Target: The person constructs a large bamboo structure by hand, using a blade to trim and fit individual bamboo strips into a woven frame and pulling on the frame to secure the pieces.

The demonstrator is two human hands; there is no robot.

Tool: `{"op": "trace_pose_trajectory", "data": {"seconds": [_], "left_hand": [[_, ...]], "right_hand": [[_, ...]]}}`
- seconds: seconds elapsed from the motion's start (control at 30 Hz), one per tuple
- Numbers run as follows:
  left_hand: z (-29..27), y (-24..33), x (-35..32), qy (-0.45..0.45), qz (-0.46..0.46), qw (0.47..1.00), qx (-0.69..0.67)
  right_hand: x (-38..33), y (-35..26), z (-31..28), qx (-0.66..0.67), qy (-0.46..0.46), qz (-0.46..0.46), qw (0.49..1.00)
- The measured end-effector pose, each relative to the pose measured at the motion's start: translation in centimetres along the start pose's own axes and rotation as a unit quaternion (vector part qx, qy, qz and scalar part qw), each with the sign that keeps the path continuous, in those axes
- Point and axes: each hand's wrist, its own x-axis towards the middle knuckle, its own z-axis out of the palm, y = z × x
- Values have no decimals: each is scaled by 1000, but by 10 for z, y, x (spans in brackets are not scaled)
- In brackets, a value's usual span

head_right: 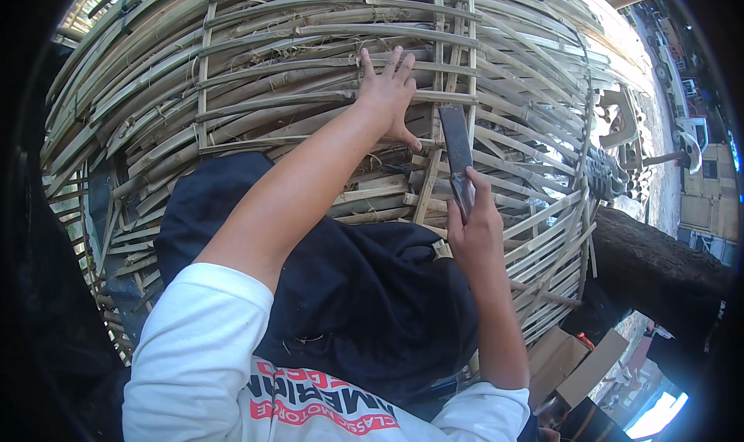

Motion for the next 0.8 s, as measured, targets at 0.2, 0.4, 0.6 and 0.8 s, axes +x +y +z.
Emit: {"op": "trace_pose_trajectory", "data": {"seconds": [0.2, 0.4, 0.6, 0.8], "left_hand": [[1, -3, -2, 12, 20, 999, 45], [4, -2, -2, 36, 28, 999, 12], [5, -5, -2, 26, 23, 999, -1], [3, -4, -2, 28, 24, 999, -11]], "right_hand": [[-20, 8, -5, 140, 19, 101, 985], [-84, 41, 5, 208, 94, 224, 947], [-74, 16, 9, 54, 49, 145, 987], [-39, 2, -13, 32, 65, 12, 997]]}}
